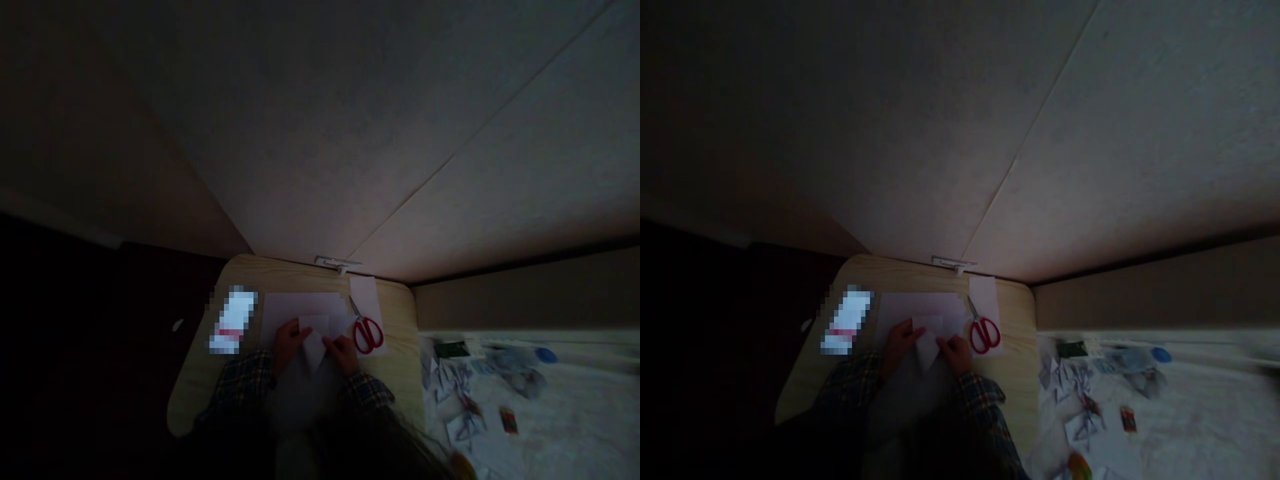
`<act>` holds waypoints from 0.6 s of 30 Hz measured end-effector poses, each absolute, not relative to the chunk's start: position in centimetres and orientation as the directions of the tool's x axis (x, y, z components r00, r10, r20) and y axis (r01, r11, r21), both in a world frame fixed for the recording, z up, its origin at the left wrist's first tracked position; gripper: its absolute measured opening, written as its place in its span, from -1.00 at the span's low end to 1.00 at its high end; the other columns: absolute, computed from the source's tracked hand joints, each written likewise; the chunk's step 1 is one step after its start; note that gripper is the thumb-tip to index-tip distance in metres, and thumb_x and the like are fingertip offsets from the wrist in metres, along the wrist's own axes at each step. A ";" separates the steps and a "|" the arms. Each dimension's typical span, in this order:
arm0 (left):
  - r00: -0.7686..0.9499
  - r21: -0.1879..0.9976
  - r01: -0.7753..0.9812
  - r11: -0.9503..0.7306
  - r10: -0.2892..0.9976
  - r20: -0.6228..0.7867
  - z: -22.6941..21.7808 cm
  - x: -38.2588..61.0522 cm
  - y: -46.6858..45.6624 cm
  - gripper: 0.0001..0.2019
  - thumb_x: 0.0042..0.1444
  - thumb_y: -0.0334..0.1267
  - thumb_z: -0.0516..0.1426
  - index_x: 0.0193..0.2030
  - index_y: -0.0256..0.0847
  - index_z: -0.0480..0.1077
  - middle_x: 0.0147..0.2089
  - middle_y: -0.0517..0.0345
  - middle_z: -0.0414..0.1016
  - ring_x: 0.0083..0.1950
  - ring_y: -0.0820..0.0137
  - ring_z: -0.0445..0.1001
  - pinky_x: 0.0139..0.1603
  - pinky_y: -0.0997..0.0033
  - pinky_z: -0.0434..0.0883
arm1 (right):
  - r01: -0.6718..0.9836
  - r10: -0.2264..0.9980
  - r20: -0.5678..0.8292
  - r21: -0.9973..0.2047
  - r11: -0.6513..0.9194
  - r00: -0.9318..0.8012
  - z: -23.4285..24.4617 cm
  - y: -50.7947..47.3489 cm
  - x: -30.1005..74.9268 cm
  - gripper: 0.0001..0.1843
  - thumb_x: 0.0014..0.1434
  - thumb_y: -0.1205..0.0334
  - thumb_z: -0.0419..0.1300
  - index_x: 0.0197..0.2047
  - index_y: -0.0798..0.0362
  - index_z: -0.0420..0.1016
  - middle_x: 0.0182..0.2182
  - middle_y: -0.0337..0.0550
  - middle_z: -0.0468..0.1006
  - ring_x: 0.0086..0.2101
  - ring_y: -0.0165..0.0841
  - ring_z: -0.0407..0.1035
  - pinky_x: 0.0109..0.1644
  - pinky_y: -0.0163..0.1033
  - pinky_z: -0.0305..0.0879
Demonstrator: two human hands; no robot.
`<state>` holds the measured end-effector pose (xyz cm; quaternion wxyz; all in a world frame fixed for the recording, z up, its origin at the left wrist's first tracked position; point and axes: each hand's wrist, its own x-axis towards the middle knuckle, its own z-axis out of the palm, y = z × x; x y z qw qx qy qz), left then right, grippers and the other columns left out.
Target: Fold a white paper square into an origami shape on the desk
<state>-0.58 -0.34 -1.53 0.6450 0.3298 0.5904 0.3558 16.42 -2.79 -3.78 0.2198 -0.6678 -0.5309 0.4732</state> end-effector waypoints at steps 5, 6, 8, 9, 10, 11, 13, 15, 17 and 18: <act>0.020 0.845 -0.021 0.534 0.845 -0.534 -1.5 -0.4 -0.2 -0.66 -0.13 -0.07 0.20 -0.30 -0.32 0.46 -0.31 -0.02 0.58 -0.29 0.22 0.54 -0.31 0.34 0.44 | 0.496 0.897 -0.439 -0.769 -0.403 0.049 -3.1 -2.7 16.0 -0.40 -0.08 -0.33 0.02 -0.70 0.07 0.26 -0.72 -0.23 0.33 -0.62 -0.43 0.18 -0.54 -0.31 0.06; 0.024 0.843 -0.026 0.538 0.843 -0.537 -1.5 -0.4 -0.2 -0.66 -0.12 -0.07 0.20 -0.28 -0.32 0.46 -0.30 -0.02 0.58 -0.29 0.23 0.54 -0.32 0.35 0.44 | 0.491 0.894 -0.445 -0.766 -0.414 0.060 -3.0 -2.7 15.9 -0.39 -0.09 -0.34 0.01 -0.70 0.08 0.26 -0.72 -0.23 0.32 -0.62 -0.44 0.17 -0.54 -0.31 0.05; 0.039 0.839 -0.050 0.542 0.840 -0.541 -1.7 -0.4 -0.3 -0.66 -0.10 -0.10 0.18 -0.26 -0.32 0.45 -0.29 -0.02 0.58 -0.28 0.24 0.54 -0.32 0.36 0.44 | 0.484 0.887 -0.458 -0.763 -0.429 0.064 -2.9 -2.7 15.9 -0.39 -0.10 -0.35 0.02 -0.70 0.08 0.25 -0.72 -0.23 0.32 -0.62 -0.44 0.17 -0.55 -0.32 0.04; 0.041 0.839 -0.059 0.541 0.841 -0.540 -1.8 -0.5 -0.3 -0.67 -0.10 -0.11 0.18 -0.25 -0.32 0.45 -0.29 -0.01 0.58 -0.28 0.24 0.54 -0.32 0.36 0.44 | 0.479 0.884 -0.465 -0.765 -0.431 0.053 -2.8 -2.7 15.8 -0.40 -0.10 -0.34 0.03 -0.70 0.08 0.26 -0.72 -0.23 0.32 -0.61 -0.44 0.17 -0.54 -0.32 0.05; 0.037 0.841 -0.059 0.538 0.843 -0.537 -1.9 -0.5 -0.3 -0.69 -0.10 -0.12 0.18 -0.27 -0.32 0.46 -0.30 -0.01 0.58 -0.28 0.24 0.54 -0.31 0.36 0.43 | 0.473 0.882 -0.469 -0.769 -0.429 0.038 -2.8 -2.7 15.8 -0.40 -0.09 -0.33 0.03 -0.69 0.08 0.27 -0.71 -0.22 0.33 -0.60 -0.44 0.19 -0.54 -0.32 0.07; 0.028 0.844 -0.053 0.534 0.845 -0.533 -2.0 -0.5 -0.4 -0.70 -0.10 -0.12 0.19 -0.29 -0.31 0.46 -0.31 0.00 0.58 -0.28 0.25 0.54 -0.32 0.37 0.43 | 0.468 0.883 -0.469 -0.774 -0.425 0.025 -2.7 -2.7 15.9 -0.41 -0.08 -0.32 0.03 -0.69 0.08 0.28 -0.70 -0.22 0.34 -0.59 -0.43 0.20 -0.53 -0.32 0.09; 0.009 0.848 -0.034 0.529 0.849 -0.529 -2.1 -0.6 -0.4 -0.72 -0.11 -0.13 0.19 -0.33 -0.31 0.46 -0.35 0.01 0.57 -0.31 0.25 0.53 -0.34 0.37 0.42 | 0.468 0.883 -0.469 -0.777 -0.421 0.015 -2.7 -2.7 15.9 -0.42 -0.06 -0.31 0.03 -0.67 0.08 0.29 -0.69 -0.22 0.35 -0.58 -0.43 0.21 -0.51 -0.32 0.11; -0.007 0.848 -0.032 0.529 0.848 -0.529 -2.1 -0.5 -0.4 -0.74 -0.11 -0.13 0.20 -0.35 -0.31 0.46 -0.37 0.02 0.57 -0.33 0.26 0.53 -0.36 0.38 0.42 | 0.487 0.880 -0.475 -0.761 -0.428 0.030 -2.7 -2.6 15.9 -0.43 -0.07 -0.31 0.03 -0.69 0.07 0.25 -0.71 -0.24 0.32 -0.60 -0.43 0.18 -0.52 -0.31 0.09; -0.010 0.851 -0.051 0.523 0.852 -0.524 -2.0 -0.4 -0.4 -0.75 -0.11 -0.14 0.20 -0.34 -0.30 0.46 -0.37 0.02 0.57 -0.32 0.26 0.53 -0.36 0.40 0.41 | 0.502 0.880 -0.472 -0.751 -0.429 0.046 -2.7 -2.7 15.9 -0.44 -0.06 -0.30 0.02 -0.71 0.05 0.21 -0.73 -0.26 0.28 -0.62 -0.44 0.16 -0.53 -0.30 0.07; -0.008 0.854 -0.061 0.517 0.855 -0.518 -2.0 -0.3 -0.4 -0.75 -0.10 -0.15 0.20 -0.34 -0.30 0.46 -0.36 0.03 0.57 -0.32 0.27 0.53 -0.35 0.41 0.41 | 0.507 0.885 -0.463 -0.751 -0.424 0.054 -2.7 -2.7 15.9 -0.44 -0.05 -0.29 0.02 -0.72 0.04 0.20 -0.73 -0.26 0.27 -0.62 -0.44 0.15 -0.53 -0.30 0.05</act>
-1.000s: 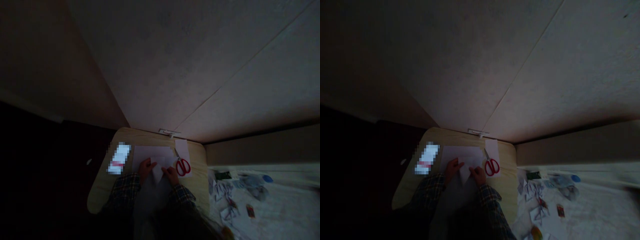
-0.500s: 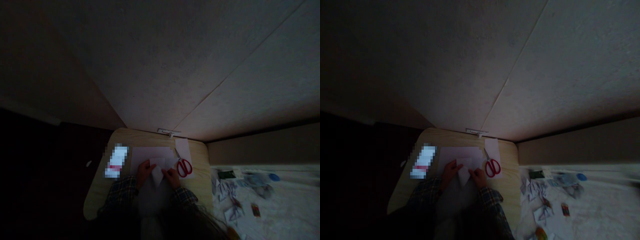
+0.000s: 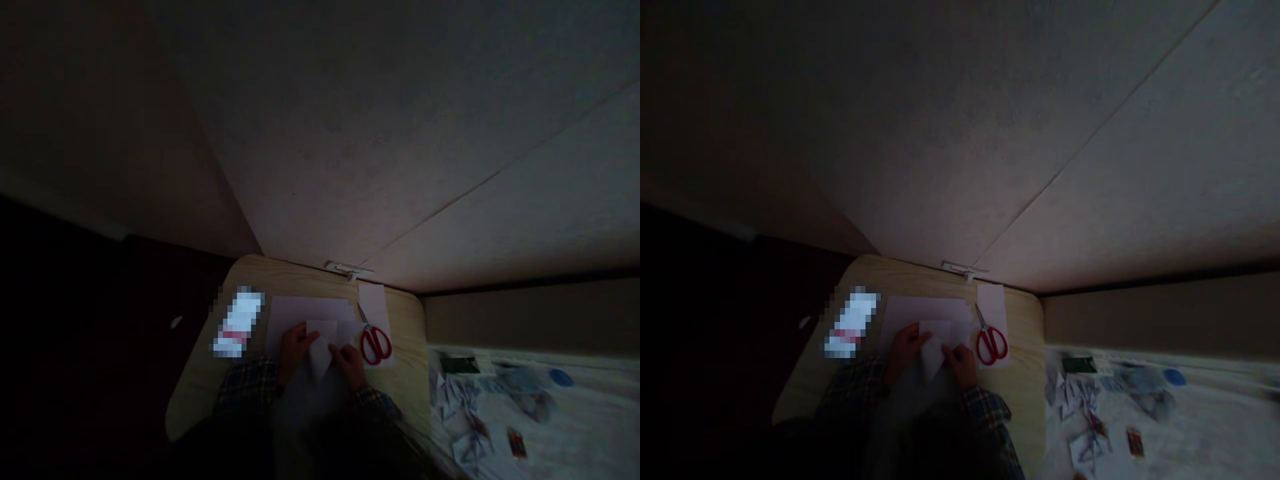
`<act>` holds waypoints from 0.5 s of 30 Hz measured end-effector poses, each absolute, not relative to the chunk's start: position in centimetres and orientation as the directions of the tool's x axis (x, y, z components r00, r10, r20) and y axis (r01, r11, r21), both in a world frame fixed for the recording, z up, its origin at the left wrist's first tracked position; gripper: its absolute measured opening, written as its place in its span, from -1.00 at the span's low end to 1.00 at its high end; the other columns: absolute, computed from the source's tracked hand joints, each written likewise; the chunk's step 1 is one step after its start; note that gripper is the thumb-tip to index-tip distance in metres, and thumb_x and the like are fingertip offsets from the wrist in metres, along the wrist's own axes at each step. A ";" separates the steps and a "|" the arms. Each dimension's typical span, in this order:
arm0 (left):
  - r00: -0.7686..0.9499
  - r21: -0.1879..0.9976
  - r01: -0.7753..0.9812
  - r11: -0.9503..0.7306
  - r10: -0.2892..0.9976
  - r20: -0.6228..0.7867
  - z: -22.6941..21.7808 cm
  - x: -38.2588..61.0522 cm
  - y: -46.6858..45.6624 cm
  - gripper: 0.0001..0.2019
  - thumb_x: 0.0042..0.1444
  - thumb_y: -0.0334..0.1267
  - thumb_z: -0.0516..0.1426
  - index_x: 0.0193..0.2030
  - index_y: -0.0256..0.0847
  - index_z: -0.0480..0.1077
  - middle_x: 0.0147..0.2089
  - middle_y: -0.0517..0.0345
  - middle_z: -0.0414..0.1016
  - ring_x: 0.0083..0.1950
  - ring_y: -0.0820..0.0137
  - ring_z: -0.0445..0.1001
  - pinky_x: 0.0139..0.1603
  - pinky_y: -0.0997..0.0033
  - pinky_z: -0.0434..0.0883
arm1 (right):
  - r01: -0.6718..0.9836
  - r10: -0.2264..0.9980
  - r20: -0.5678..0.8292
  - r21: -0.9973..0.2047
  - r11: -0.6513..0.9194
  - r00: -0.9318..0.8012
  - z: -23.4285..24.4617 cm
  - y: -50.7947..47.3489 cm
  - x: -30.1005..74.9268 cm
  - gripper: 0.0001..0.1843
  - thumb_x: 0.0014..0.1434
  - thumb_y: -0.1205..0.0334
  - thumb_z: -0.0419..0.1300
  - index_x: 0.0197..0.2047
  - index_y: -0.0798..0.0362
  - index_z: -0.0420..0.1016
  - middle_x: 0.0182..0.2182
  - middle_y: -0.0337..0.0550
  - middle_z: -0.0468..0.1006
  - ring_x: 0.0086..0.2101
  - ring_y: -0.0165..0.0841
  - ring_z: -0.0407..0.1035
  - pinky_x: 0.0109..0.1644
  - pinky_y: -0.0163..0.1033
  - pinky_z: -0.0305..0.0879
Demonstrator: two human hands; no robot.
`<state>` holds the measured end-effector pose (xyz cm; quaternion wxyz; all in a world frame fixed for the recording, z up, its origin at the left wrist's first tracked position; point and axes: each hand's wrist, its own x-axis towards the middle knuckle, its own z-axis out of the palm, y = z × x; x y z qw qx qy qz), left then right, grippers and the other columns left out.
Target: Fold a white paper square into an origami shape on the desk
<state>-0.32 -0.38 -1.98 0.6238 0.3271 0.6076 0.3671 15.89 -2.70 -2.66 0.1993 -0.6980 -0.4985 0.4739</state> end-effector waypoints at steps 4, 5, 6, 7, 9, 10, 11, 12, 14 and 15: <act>0.000 0.860 -0.062 0.506 0.862 -0.507 -1.9 -0.3 -0.4 -0.73 -0.09 -0.15 0.20 -0.30 -0.32 0.47 -0.33 0.00 0.58 -0.31 0.27 0.53 -0.34 0.40 0.41 | 0.503 0.900 -0.430 -0.763 -0.405 0.072 -2.4 -2.9 15.6 -0.47 -0.05 -0.25 0.04 -0.72 0.03 0.22 -0.74 -0.25 0.28 -0.62 -0.43 0.16 -0.54 -0.30 0.04; 0.000 0.860 -0.060 0.507 0.862 -0.507 -1.9 -0.3 -0.4 -0.71 -0.09 -0.14 0.20 -0.28 -0.33 0.47 -0.33 0.00 0.58 -0.31 0.26 0.53 -0.35 0.40 0.41 | 0.497 0.902 -0.425 -0.769 -0.402 0.073 -2.4 -2.9 15.6 -0.47 -0.04 -0.25 0.05 -0.72 0.03 0.22 -0.74 -0.25 0.28 -0.62 -0.43 0.16 -0.54 -0.30 0.04; 0.004 0.860 -0.059 0.506 0.862 -0.507 -1.8 -0.4 -0.4 -0.69 -0.09 -0.14 0.20 -0.26 -0.34 0.47 -0.32 -0.01 0.58 -0.31 0.25 0.53 -0.35 0.39 0.41 | 0.490 0.905 -0.419 -0.776 -0.398 0.071 -2.4 -2.9 15.5 -0.47 -0.04 -0.25 0.05 -0.71 0.03 0.23 -0.74 -0.24 0.29 -0.62 -0.43 0.16 -0.55 -0.30 0.04; 0.008 0.860 -0.062 0.506 0.862 -0.506 -1.7 -0.4 -0.4 -0.68 -0.09 -0.14 0.20 -0.25 -0.34 0.47 -0.32 -0.02 0.58 -0.30 0.25 0.53 -0.35 0.39 0.41 | 0.485 0.908 -0.413 -0.782 -0.391 0.066 -2.4 -3.0 15.5 -0.48 -0.03 -0.24 0.05 -0.70 0.03 0.24 -0.74 -0.25 0.29 -0.62 -0.43 0.15 -0.55 -0.30 0.04; 0.016 0.859 -0.075 0.506 0.862 -0.507 -1.5 -0.5 -0.4 -0.68 -0.10 -0.15 0.20 -0.24 -0.34 0.47 -0.30 -0.03 0.58 -0.29 0.24 0.53 -0.34 0.38 0.41 | 0.489 0.911 -0.407 -0.784 -0.384 0.063 -2.4 -2.9 15.4 -0.47 -0.03 -0.25 0.05 -0.69 0.04 0.24 -0.74 -0.27 0.27 -0.62 -0.44 0.13 -0.55 -0.31 0.01; 0.012 0.856 -0.084 0.509 0.860 -0.510 -1.4 -0.6 -0.4 -0.69 -0.11 -0.16 0.20 -0.25 -0.34 0.47 -0.30 -0.03 0.58 -0.28 0.24 0.54 -0.33 0.39 0.42 | 0.494 0.910 -0.409 -0.780 -0.384 0.063 -2.5 -2.9 15.4 -0.47 -0.04 -0.26 0.05 -0.69 0.04 0.23 -0.74 -0.28 0.26 -0.62 -0.45 0.12 -0.55 -0.31 0.00; 0.002 0.856 -0.094 0.509 0.859 -0.511 -1.4 -0.6 -0.3 -0.69 -0.12 -0.16 0.21 -0.26 -0.34 0.47 -0.30 -0.03 0.58 -0.28 0.25 0.54 -0.32 0.39 0.42 | 0.501 0.909 -0.411 -0.773 -0.389 0.071 -2.5 -2.8 15.4 -0.46 -0.05 -0.27 0.05 -0.70 0.05 0.22 -0.74 -0.29 0.24 -0.62 -0.46 0.11 -0.54 -0.32 0.00; 0.001 0.855 -0.102 0.508 0.860 -0.510 -1.3 -0.6 -0.3 -0.69 -0.12 -0.16 0.21 -0.27 -0.34 0.47 -0.30 -0.03 0.59 -0.28 0.25 0.54 -0.33 0.40 0.42 | 0.504 0.908 -0.412 -0.769 -0.394 0.080 -2.5 -2.8 15.4 -0.44 -0.06 -0.28 0.05 -0.71 0.05 0.20 -0.74 -0.29 0.22 -0.62 -0.47 0.10 -0.54 -0.32 0.00; 0.023 0.865 -0.112 0.490 0.871 -0.491 -1.4 -0.7 -0.2 -0.71 -0.12 -0.16 0.21 -0.28 -0.34 0.47 -0.30 -0.02 0.59 -0.29 0.26 0.54 -0.33 0.41 0.41 | 0.488 0.911 -0.405 -0.781 -0.390 0.081 -2.5 -2.6 15.4 -0.43 -0.10 -0.30 0.08 -0.73 0.04 0.17 -0.75 -0.29 0.22 -0.62 -0.46 0.10 -0.53 -0.32 0.01; 0.035 0.874 -0.116 0.471 0.882 -0.470 -1.6 -0.6 -0.2 -0.71 -0.12 -0.17 0.21 -0.28 -0.34 0.47 -0.30 -0.02 0.59 -0.30 0.27 0.54 -0.34 0.41 0.41 | 0.461 0.910 -0.410 -0.797 -0.389 0.060 -2.5 -2.4 15.4 -0.44 -0.11 -0.29 0.10 -0.72 0.05 0.18 -0.74 -0.28 0.24 -0.61 -0.45 0.12 -0.53 -0.31 0.03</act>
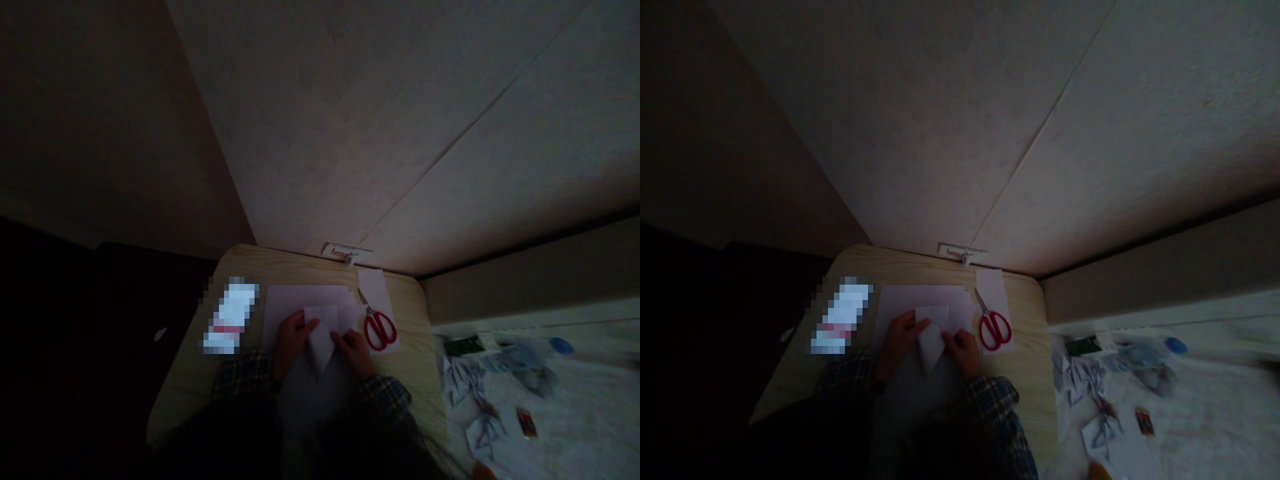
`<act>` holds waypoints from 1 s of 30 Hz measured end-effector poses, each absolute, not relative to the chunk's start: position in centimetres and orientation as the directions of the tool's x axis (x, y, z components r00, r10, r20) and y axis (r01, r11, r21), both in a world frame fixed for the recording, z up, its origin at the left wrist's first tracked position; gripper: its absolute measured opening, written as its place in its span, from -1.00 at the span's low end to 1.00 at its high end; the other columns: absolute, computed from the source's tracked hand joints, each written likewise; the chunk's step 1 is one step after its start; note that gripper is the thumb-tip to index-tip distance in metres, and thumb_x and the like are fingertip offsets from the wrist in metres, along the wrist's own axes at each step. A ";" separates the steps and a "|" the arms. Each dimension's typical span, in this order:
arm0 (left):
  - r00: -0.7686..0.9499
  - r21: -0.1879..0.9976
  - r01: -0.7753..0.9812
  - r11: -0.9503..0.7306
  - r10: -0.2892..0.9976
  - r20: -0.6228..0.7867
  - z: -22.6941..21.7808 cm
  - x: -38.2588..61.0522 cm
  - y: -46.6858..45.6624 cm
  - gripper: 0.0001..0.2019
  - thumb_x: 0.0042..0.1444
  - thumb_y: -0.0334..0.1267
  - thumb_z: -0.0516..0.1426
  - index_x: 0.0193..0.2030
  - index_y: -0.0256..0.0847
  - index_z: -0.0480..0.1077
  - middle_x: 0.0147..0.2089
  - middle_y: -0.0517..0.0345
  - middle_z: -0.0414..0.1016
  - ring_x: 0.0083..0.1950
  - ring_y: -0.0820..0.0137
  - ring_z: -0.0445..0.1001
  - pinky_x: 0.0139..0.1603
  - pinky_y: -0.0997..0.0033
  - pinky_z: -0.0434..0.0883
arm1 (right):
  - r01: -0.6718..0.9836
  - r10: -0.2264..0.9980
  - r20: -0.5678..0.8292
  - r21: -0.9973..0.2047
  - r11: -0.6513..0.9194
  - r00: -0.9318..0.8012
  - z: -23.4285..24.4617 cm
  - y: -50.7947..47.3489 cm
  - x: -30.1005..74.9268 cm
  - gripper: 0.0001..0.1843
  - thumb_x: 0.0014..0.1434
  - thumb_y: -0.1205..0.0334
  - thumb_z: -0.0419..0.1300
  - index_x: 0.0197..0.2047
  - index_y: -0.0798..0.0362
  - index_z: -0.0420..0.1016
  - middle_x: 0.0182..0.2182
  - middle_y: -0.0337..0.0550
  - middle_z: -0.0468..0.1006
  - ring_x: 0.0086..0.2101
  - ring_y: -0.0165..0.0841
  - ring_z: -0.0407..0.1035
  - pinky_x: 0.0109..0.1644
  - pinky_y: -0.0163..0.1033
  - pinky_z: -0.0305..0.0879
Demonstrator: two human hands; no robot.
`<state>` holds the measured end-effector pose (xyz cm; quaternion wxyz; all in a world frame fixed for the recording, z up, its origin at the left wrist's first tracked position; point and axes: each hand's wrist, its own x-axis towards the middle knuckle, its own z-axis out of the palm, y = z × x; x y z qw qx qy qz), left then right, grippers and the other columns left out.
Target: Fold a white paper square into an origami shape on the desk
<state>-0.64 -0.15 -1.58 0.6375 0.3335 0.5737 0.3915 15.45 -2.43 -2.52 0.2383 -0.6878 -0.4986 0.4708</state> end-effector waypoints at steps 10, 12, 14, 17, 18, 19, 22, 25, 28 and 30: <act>0.063 0.987 -0.109 0.119 0.992 -0.113 -3.7 -0.5 -0.3 -0.72 -0.09 -0.21 0.19 -0.25 -0.34 0.46 -0.29 0.01 0.59 -0.28 0.29 0.52 -0.33 0.44 0.40 | 0.337 0.957 -0.258 -0.920 -0.200 -0.135 -2.9 -2.0 16.0 -0.59 -0.01 -0.09 0.14 -0.62 0.08 0.32 -0.68 -0.24 0.38 -0.61 -0.44 0.23 -0.47 -0.31 0.16; 0.038 0.993 -0.099 0.064 0.997 -0.061 -3.9 -0.6 -0.3 -0.70 -0.07 -0.19 0.18 -0.22 -0.35 0.45 -0.26 0.00 0.58 -0.28 0.30 0.52 -0.33 0.45 0.39 | 0.340 0.961 -0.246 -0.921 -0.190 -0.129 -2.9 -1.8 15.9 -0.59 -0.02 -0.08 0.16 -0.64 0.08 0.31 -0.69 -0.25 0.37 -0.62 -0.45 0.23 -0.47 -0.32 0.16; 0.040 0.994 -0.095 0.054 0.998 -0.051 -3.9 -0.7 -0.4 -0.70 -0.06 -0.19 0.18 -0.21 -0.35 0.45 -0.25 -0.01 0.58 -0.27 0.30 0.52 -0.33 0.45 0.39 | 0.319 0.962 -0.239 -0.929 -0.188 -0.129 -3.0 -1.7 15.9 -0.59 -0.03 -0.09 0.16 -0.63 0.08 0.31 -0.70 -0.26 0.37 -0.62 -0.45 0.23 -0.49 -0.32 0.15; 0.063 0.993 -0.099 0.060 0.997 -0.054 -4.1 -0.7 -1.3 -0.70 -0.06 -0.17 0.18 -0.22 -0.33 0.45 -0.25 0.01 0.57 -0.26 0.28 0.51 -0.31 0.43 0.40 | 0.357 0.971 -0.222 -0.917 -0.176 -0.093 -3.7 -2.9 15.9 -0.58 0.00 -0.10 0.15 -0.62 0.08 0.32 -0.69 -0.23 0.39 -0.61 -0.43 0.25 -0.48 -0.31 0.17; 0.077 0.993 -0.093 0.078 0.995 -0.070 -4.2 -0.8 -1.8 -0.70 -0.07 -0.16 0.18 -0.23 -0.33 0.45 -0.26 0.02 0.57 -0.26 0.28 0.51 -0.30 0.42 0.41 | 0.371 0.974 -0.218 -0.911 -0.180 -0.063 -4.1 -3.6 15.8 -0.57 0.01 -0.11 0.13 -0.63 0.08 0.30 -0.69 -0.23 0.39 -0.61 -0.42 0.25 -0.49 -0.31 0.16; 0.074 0.992 -0.076 0.102 0.993 -0.097 -4.4 -0.9 -2.4 -0.71 -0.07 -0.15 0.18 -0.25 -0.32 0.45 -0.30 0.03 0.57 -0.27 0.27 0.52 -0.32 0.42 0.41 | 0.373 0.974 -0.221 -0.908 -0.189 -0.044 -4.5 -4.4 15.7 -0.56 0.03 -0.12 0.11 -0.63 0.07 0.30 -0.68 -0.22 0.39 -0.60 -0.41 0.26 -0.50 -0.31 0.16; 0.065 0.986 -0.013 0.167 0.984 -0.166 -4.9 -1.3 -3.3 -0.74 -0.07 -0.14 0.18 -0.32 -0.30 0.45 -0.39 0.06 0.56 -0.31 0.26 0.51 -0.36 0.42 0.40 | 0.384 0.984 -0.177 -0.909 -0.163 0.000 -5.5 -6.1 15.2 -0.56 0.03 -0.15 0.08 -0.59 0.06 0.32 -0.63 -0.20 0.42 -0.56 -0.38 0.28 -0.50 -0.30 0.16; 0.086 0.988 -0.070 0.136 0.988 -0.130 -4.7 -1.3 -2.4 -0.75 -0.06 -0.14 0.17 -0.31 -0.29 0.43 -0.32 0.04 0.57 -0.26 0.25 0.52 -0.32 0.40 0.41 | 0.408 0.988 -0.148 -0.901 -0.149 0.033 -5.5 -5.4 15.0 -0.55 0.04 -0.14 0.07 -0.61 0.07 0.30 -0.66 -0.22 0.37 -0.58 -0.40 0.25 -0.51 -0.30 0.13; 0.081 0.990 -0.097 0.105 0.992 -0.097 -4.3 -1.1 -0.9 -0.74 -0.11 -0.16 0.20 -0.33 -0.32 0.43 -0.33 0.01 0.57 -0.30 0.25 0.52 -0.31 0.38 0.41 | 0.445 0.996 -0.082 -0.891 -0.089 0.035 -5.0 -3.6 15.4 -0.55 0.01 -0.13 0.11 -0.66 0.06 0.26 -0.69 -0.25 0.33 -0.59 -0.41 0.22 -0.52 -0.31 0.11; 0.117 0.989 -0.129 0.079 0.991 -0.064 -4.1 -1.0 -0.3 -0.71 -0.11 -0.14 0.20 -0.30 -0.33 0.44 -0.29 -0.02 0.58 -0.28 0.25 0.52 -0.26 0.36 0.42 | 0.445 0.997 -0.067 -0.892 -0.082 0.049 -4.6 -2.9 15.7 -0.55 0.00 -0.13 0.11 -0.67 0.06 0.24 -0.71 -0.28 0.29 -0.62 -0.44 0.17 -0.55 -0.31 0.07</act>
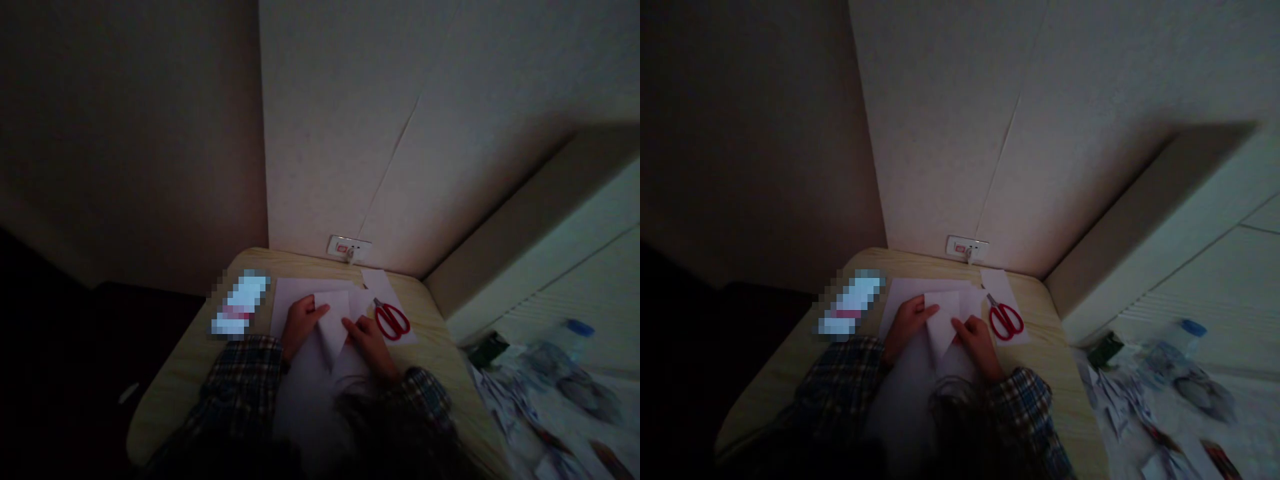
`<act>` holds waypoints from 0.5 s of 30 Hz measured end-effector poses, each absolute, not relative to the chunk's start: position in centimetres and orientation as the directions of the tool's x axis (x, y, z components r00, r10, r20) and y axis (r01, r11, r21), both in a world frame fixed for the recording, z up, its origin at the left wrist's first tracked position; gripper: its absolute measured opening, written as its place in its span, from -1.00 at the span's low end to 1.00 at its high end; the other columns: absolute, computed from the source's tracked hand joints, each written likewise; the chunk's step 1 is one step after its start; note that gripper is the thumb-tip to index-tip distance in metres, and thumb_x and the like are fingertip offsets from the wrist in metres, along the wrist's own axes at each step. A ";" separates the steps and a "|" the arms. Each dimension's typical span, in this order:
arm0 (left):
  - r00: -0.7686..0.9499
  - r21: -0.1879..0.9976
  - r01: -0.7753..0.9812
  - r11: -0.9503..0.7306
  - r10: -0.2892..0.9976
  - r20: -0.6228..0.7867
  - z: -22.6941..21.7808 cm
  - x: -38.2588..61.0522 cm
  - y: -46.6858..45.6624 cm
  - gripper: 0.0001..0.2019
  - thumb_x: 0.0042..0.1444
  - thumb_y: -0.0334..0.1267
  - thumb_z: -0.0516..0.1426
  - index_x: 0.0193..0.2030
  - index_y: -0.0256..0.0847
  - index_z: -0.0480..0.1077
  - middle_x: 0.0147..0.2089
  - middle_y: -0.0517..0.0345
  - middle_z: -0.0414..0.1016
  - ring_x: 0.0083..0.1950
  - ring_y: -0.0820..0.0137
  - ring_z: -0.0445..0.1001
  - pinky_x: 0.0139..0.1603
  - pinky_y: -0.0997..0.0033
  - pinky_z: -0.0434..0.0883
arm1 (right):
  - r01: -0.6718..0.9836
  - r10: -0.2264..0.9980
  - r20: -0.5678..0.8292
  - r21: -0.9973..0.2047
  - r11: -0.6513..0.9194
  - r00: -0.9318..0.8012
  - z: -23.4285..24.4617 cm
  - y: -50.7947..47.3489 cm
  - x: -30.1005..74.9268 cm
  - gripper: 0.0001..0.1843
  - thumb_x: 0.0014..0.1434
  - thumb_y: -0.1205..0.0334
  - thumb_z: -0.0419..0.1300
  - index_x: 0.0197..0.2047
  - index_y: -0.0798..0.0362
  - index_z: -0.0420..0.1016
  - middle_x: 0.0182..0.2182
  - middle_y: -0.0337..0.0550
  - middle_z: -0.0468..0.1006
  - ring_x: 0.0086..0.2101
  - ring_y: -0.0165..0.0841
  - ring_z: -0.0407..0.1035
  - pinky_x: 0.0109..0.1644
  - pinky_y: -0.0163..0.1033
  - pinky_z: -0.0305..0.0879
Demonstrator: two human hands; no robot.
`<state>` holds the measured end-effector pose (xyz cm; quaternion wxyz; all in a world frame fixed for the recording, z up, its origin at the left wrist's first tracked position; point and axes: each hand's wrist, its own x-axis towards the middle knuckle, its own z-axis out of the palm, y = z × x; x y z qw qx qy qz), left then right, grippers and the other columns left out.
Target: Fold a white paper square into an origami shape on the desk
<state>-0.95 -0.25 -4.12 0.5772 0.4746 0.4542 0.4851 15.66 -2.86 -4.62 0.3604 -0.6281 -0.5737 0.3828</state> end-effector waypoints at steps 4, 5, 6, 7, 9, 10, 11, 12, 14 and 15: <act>0.142 0.979 -0.200 0.030 0.990 -0.001 -3.9 -0.9 -0.3 -0.61 -0.14 -0.11 0.23 -0.22 -0.36 0.44 -0.27 -0.05 0.57 -0.27 0.25 0.52 -0.23 0.35 0.42 | 0.416 1.000 -0.019 -0.909 -0.018 0.002 -4.3 -2.8 15.8 -0.57 -0.01 -0.08 0.13 -0.68 0.08 0.26 -0.69 -0.27 0.32 -0.59 -0.45 0.21 -0.47 -0.32 0.13; 0.147 0.978 -0.207 0.038 0.989 -0.008 -3.8 -0.9 -0.4 -0.61 -0.16 -0.11 0.24 -0.23 -0.36 0.43 -0.28 -0.05 0.57 -0.28 0.26 0.52 -0.23 0.35 0.42 | 0.395 1.000 -0.015 -0.919 -0.009 -0.012 -4.3 -2.9 15.8 -0.57 0.00 -0.07 0.12 -0.66 0.09 0.28 -0.68 -0.27 0.34 -0.58 -0.45 0.22 -0.46 -0.32 0.14; 0.150 0.978 -0.203 0.041 0.989 -0.011 -3.7 -0.9 -0.5 -0.61 -0.15 -0.10 0.23 -0.23 -0.37 0.43 -0.28 -0.05 0.57 -0.29 0.26 0.52 -0.24 0.35 0.41 | 0.375 1.000 -0.011 -0.927 -0.003 -0.020 -4.3 -3.0 15.7 -0.57 0.02 -0.07 0.11 -0.65 0.09 0.28 -0.68 -0.27 0.35 -0.58 -0.45 0.23 -0.46 -0.33 0.14; 0.155 0.980 -0.195 0.033 0.988 -0.002 -3.5 -0.9 -0.6 -0.61 -0.14 -0.09 0.23 -0.24 -0.37 0.43 -0.29 -0.04 0.56 -0.29 0.27 0.51 -0.24 0.35 0.41 | 0.363 1.000 -0.007 -0.932 0.003 -0.028 -4.3 -3.1 15.7 -0.57 0.03 -0.07 0.10 -0.65 0.09 0.28 -0.67 -0.27 0.35 -0.58 -0.45 0.23 -0.46 -0.33 0.14; 0.131 0.988 -0.153 0.001 0.991 0.020 -2.9 -0.9 -0.6 -0.63 -0.14 -0.07 0.22 -0.28 -0.35 0.43 -0.36 0.03 0.55 -0.32 0.29 0.50 -0.29 0.38 0.41 | 0.355 0.999 0.012 -0.934 0.024 -0.036 -4.0 -3.2 15.8 -0.56 0.04 -0.07 0.10 -0.66 0.09 0.28 -0.68 -0.26 0.35 -0.59 -0.45 0.22 -0.46 -0.33 0.14; 0.114 0.991 -0.132 -0.017 0.993 0.032 -2.4 -1.0 -0.7 -0.64 -0.13 -0.06 0.22 -0.30 -0.34 0.43 -0.42 0.07 0.53 -0.36 0.31 0.48 -0.34 0.40 0.39 | 0.358 0.999 0.018 -0.933 0.035 -0.050 -3.6 -3.3 15.8 -0.54 0.06 -0.08 0.09 -0.67 0.09 0.28 -0.69 -0.25 0.36 -0.59 -0.45 0.23 -0.46 -0.33 0.15; 0.095 0.992 -0.125 -0.023 0.995 0.035 -1.9 -1.0 -0.7 -0.65 -0.11 -0.05 0.20 -0.32 -0.34 0.42 -0.45 0.10 0.51 -0.38 0.33 0.47 -0.37 0.43 0.38 | 0.365 0.998 0.030 -0.930 0.050 -0.060 -3.1 -3.3 15.9 -0.53 0.07 -0.09 0.08 -0.68 0.09 0.29 -0.70 -0.24 0.36 -0.60 -0.45 0.23 -0.47 -0.33 0.14; 0.060 0.992 -0.122 -0.030 0.998 0.037 -1.2 -1.1 -0.7 -0.67 -0.11 -0.04 0.20 -0.37 -0.33 0.42 -0.48 0.14 0.49 -0.41 0.36 0.45 -0.42 0.46 0.35 | 0.376 0.996 0.050 -0.924 0.075 -0.077 -2.4 -3.3 16.0 -0.52 0.07 -0.09 0.08 -0.69 0.09 0.30 -0.71 -0.23 0.36 -0.60 -0.45 0.24 -0.47 -0.33 0.14; 0.004 0.993 -0.093 -0.070 0.998 0.070 0.6 -1.1 -0.7 -0.69 -0.14 -0.05 0.22 -0.46 -0.32 0.40 -0.50 0.18 0.46 -0.45 0.42 0.41 -0.46 0.51 0.31 | 0.407 0.989 0.095 -0.904 0.134 -0.115 -0.4 -3.2 16.2 -0.50 0.10 -0.07 0.07 -0.70 0.09 0.32 -0.71 -0.23 0.37 -0.61 -0.45 0.24 -0.45 -0.33 0.15; -0.008 0.992 -0.097 -0.075 0.997 0.075 1.7 -1.1 -0.7 -0.69 -0.16 -0.06 0.23 -0.45 -0.32 0.41 -0.49 0.18 0.47 -0.45 0.42 0.40 -0.46 0.51 0.31 | 0.431 0.984 0.135 -0.886 0.173 -0.118 0.8 -3.1 16.3 -0.50 0.11 -0.06 0.07 -0.70 0.09 0.33 -0.71 -0.23 0.37 -0.61 -0.46 0.24 -0.43 -0.33 0.15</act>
